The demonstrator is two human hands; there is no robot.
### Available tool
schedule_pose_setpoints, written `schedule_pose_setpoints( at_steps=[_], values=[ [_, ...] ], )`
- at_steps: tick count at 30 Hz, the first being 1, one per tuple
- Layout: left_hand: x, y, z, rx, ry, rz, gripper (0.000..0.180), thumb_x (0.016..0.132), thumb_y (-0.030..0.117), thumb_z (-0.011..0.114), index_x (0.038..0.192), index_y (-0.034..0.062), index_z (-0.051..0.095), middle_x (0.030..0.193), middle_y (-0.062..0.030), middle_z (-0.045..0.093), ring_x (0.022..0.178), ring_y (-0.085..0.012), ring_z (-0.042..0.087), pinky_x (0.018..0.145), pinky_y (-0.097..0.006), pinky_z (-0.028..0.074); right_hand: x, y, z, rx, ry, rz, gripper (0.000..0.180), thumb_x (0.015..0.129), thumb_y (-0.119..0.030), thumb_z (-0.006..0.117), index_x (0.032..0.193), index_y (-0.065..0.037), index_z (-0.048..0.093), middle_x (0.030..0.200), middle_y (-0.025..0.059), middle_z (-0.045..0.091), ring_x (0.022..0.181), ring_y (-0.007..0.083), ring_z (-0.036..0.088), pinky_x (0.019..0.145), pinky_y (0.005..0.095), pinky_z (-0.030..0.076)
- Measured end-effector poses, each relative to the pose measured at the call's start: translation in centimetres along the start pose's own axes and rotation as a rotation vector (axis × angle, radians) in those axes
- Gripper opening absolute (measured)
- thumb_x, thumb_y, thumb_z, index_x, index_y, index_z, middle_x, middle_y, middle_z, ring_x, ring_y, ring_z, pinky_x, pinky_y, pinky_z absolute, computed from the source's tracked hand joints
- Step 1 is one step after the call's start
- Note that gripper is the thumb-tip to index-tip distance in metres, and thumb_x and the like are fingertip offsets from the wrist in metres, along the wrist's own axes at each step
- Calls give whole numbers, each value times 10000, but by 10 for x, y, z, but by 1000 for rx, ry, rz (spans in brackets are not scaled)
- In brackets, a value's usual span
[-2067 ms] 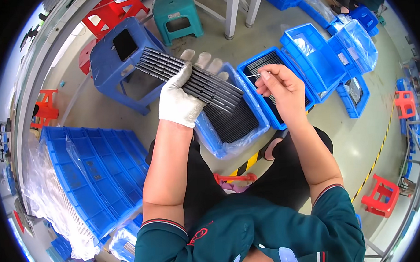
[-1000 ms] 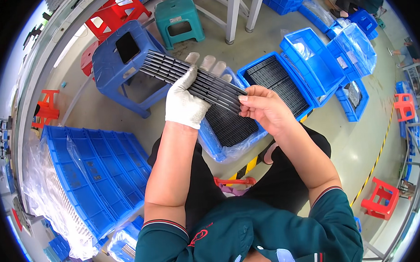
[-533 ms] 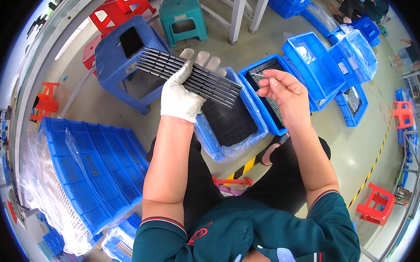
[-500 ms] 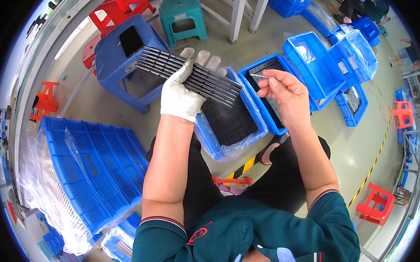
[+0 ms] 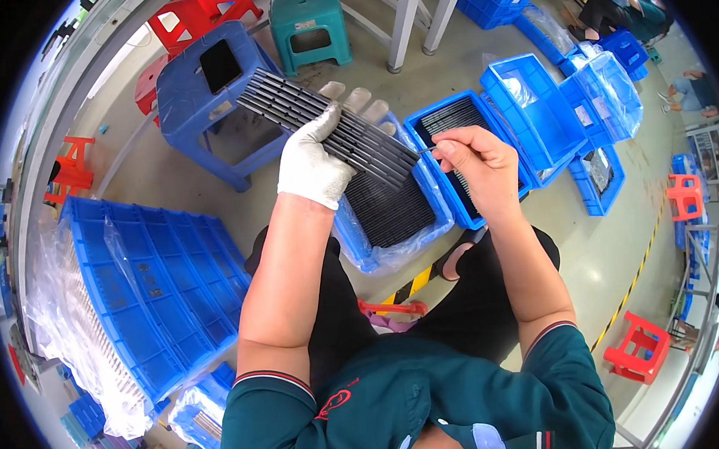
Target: The person is inspecting and organizing bundles of black metal rods using a small probe tool in a factory setting.
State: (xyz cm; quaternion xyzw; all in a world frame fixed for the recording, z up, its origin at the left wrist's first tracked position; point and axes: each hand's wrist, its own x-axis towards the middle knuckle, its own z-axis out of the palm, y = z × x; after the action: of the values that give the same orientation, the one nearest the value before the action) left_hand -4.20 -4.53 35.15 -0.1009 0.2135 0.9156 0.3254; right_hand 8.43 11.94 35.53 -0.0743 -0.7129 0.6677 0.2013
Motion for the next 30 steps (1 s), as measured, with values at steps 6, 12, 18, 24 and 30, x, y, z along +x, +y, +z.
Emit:
schedule_pose_setpoints(
  at_steps=[6,12,18,24,30],
  values=[
    [0,-5,2,65,39,-20,266,985,106,365,1232,64,454,1198,-218,545,1137,-442,533,925,-639,453,0,2,7,-142,-12,-1,105,865,0,646,962,22,680,821,59,664,706,98,609,663,217,491],
    [7,-5,-7,25,22,-52,223,977,112,406,1179,70,490,1128,-201,567,1069,-415,568,878,-623,483,0,4,12,-394,-13,-150,107,816,-11,693,923,-5,690,786,58,665,679,115,618,625,238,485],
    [6,-9,-7,86,145,-40,189,959,106,461,1137,66,513,1126,-200,581,1056,-429,579,854,-627,499,4,10,17,-837,-45,-746,122,725,-90,755,811,-68,671,735,66,655,653,232,629,602,312,486],
    [4,-8,-8,45,146,-89,171,963,109,453,1114,70,524,1137,-201,578,1065,-438,573,850,-632,498,10,11,13,-984,-140,-692,119,737,-136,735,762,-95,625,710,39,620,646,244,608,604,358,481],
    [9,-8,-11,64,181,-69,158,970,102,437,1092,94,536,1114,-188,588,1045,-428,582,814,-603,510,12,9,14,-913,-111,-675,107,743,-101,731,804,-67,650,755,66,649,687,265,622,638,349,485]
  ],
)
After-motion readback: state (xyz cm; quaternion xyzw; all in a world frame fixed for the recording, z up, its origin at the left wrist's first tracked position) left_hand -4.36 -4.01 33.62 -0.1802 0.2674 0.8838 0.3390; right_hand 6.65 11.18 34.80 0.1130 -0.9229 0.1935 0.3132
